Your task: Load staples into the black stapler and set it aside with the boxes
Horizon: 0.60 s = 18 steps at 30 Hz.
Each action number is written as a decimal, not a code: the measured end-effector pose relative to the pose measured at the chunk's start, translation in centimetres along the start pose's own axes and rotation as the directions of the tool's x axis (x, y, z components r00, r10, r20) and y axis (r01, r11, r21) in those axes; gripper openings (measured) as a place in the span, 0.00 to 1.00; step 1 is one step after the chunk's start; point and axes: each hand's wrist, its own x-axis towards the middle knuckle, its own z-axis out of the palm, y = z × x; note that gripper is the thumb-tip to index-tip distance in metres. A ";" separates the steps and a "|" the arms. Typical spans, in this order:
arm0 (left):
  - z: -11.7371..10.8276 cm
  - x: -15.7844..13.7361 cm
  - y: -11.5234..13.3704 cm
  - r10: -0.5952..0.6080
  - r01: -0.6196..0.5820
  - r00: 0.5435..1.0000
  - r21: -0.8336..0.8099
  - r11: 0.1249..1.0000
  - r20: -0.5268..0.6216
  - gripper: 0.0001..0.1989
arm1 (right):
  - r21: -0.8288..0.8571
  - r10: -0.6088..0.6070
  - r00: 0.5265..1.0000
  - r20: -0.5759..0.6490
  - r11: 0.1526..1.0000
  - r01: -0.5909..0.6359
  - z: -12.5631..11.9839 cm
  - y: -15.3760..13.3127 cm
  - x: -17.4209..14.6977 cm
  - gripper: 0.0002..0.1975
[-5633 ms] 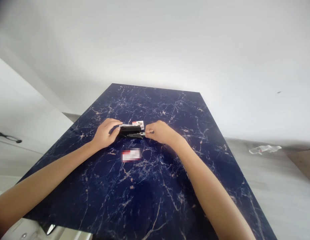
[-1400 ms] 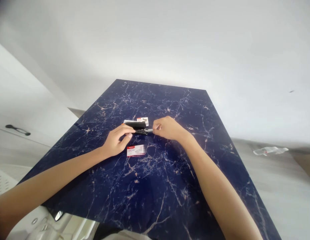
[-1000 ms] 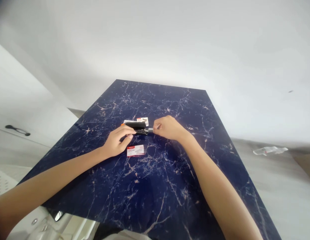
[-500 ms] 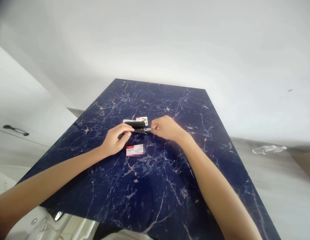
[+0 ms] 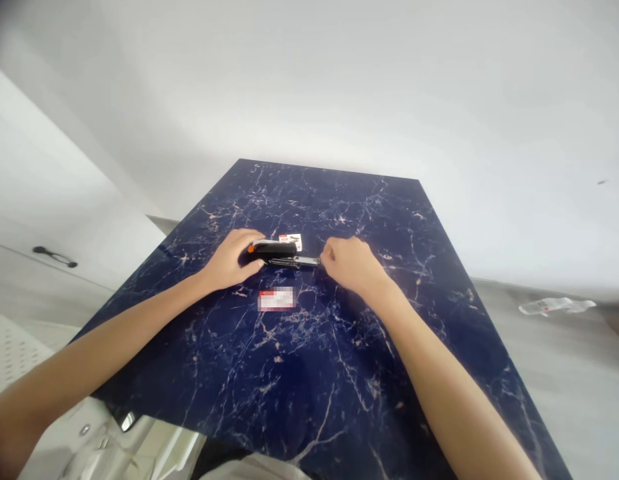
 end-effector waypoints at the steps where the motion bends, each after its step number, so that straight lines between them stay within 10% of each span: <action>1: 0.0 0.0 -0.4 0.004 -0.004 0.998 -0.002 1.000 0.069 0.23 | 0.024 0.018 1.000 0.022 1.000 -0.019 0.4 -0.5 -0.8 0.10; 12: 0.9 -0.4 -1.0 -0.068 0.077 0.989 -0.065 0.995 0.132 0.23 | 0.195 0.142 0.984 -0.106 0.973 -0.119 4.2 -3.3 -2.9 0.06; 18: 0.9 -0.4 0.0 -0.092 0.108 0.988 -0.128 0.986 0.124 0.22 | 0.231 -0.024 0.978 -0.205 0.970 0.072 6.3 -5.2 -4.3 0.04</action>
